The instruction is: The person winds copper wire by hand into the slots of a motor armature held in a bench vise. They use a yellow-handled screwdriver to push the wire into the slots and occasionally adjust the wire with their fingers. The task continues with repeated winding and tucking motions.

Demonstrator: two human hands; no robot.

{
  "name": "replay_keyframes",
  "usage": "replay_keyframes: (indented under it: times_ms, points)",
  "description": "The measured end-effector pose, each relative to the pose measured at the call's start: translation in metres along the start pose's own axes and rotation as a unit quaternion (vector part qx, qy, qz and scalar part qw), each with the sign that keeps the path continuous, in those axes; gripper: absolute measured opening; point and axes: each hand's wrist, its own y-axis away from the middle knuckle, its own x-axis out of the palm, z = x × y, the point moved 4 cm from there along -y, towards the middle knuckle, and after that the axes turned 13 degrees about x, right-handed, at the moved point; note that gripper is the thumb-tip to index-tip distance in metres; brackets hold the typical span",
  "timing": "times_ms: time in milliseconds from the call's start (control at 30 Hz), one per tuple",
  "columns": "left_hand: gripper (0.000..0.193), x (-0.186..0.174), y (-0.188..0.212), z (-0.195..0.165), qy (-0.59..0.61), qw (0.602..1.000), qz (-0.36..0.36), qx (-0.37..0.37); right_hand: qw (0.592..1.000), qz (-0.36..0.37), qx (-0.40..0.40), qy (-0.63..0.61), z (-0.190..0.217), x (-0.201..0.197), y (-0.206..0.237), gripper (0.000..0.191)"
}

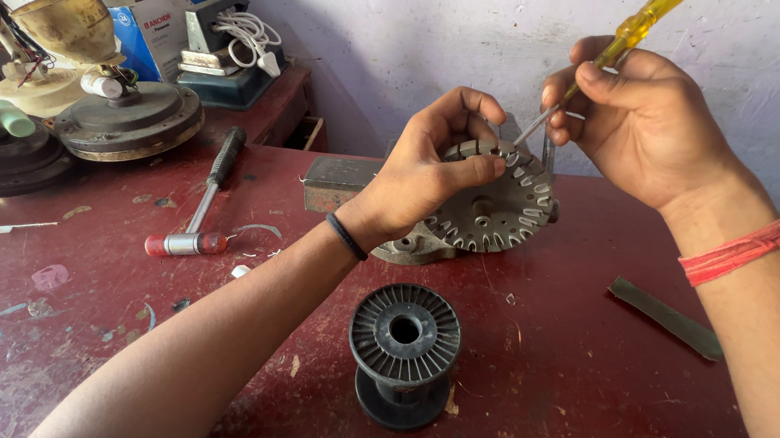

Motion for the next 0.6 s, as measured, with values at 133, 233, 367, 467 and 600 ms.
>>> replay_keyframes:
  times_ms: [133,233,367,467,600]
  points:
    - [0.035,-0.001,0.000,0.002,-0.005,1.000,-0.001,-0.001,0.999,0.007,0.011,0.038,-0.004,0.005,-0.003,0.007]
    - [0.036,-0.001,0.000,0.003,0.003,1.000,-0.001,-0.001,0.998,0.002,-0.002,0.065,-0.005,0.010,-0.005,0.005]
    - [0.037,0.000,0.001,0.000,0.011,1.000,0.006,0.020,0.995,-0.020,-0.010,0.094,-0.004,0.012,-0.003,0.005]
    - [0.038,0.001,0.000,-0.002,0.017,1.000,0.002,0.014,0.993,-0.031,-0.021,0.116,-0.002,0.013,-0.002,0.005]
    - [0.039,0.002,-0.001,0.000,0.049,0.998,-0.017,-0.034,0.985,-0.040,-0.074,0.151,0.012,0.013,0.001,0.006]
